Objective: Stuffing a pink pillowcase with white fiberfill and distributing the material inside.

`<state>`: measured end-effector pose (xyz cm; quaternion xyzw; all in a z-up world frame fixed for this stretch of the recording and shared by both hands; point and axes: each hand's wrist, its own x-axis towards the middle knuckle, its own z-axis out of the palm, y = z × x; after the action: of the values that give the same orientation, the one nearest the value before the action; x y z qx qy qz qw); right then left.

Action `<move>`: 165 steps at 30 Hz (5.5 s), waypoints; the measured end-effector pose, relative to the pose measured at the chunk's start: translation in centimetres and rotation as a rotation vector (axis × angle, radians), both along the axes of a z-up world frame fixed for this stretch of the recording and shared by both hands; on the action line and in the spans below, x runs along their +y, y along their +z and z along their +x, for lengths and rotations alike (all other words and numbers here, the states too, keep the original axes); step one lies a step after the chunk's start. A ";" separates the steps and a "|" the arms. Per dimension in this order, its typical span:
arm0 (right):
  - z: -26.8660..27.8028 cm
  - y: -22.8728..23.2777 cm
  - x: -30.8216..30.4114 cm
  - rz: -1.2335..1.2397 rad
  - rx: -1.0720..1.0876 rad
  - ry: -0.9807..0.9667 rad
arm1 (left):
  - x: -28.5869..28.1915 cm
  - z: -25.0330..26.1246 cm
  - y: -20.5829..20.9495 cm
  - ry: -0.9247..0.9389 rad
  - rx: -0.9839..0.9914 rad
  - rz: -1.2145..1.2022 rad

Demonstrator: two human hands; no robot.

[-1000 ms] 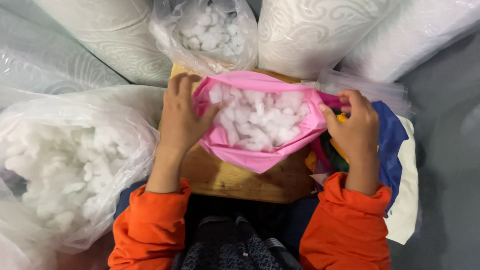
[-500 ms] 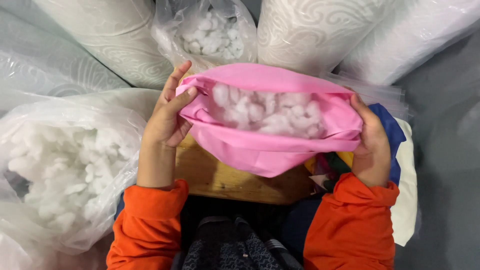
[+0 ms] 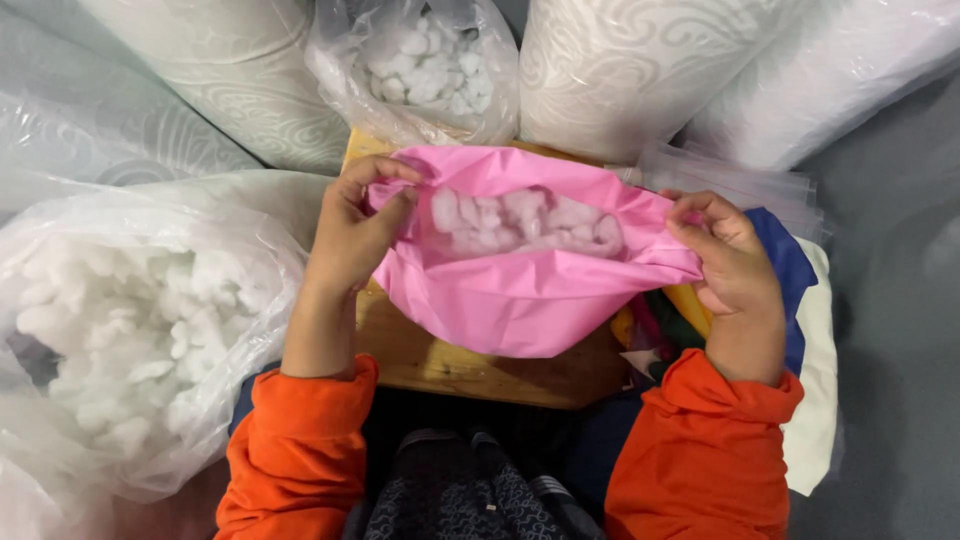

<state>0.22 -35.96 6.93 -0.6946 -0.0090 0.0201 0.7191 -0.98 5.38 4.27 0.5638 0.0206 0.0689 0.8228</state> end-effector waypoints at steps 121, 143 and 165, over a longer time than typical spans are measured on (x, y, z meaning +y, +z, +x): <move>-7.3 2.3 42.6 0.386 -0.204 1.085 | 12.7 -16.1 2.3 0.568 -0.315 -0.177; -3.2 3.4 10.3 -0.395 -0.399 0.257 | -11.8 -0.3 -3.4 0.150 0.102 -0.534; -0.2 -3.4 11.3 -1.003 -0.607 0.509 | -8.5 -0.6 -3.9 0.113 0.076 -0.386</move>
<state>0.00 -24.61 3.49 -0.8976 -0.3666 -0.0055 0.2447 -1.56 -3.12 0.32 0.3956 0.0959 0.0884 0.9091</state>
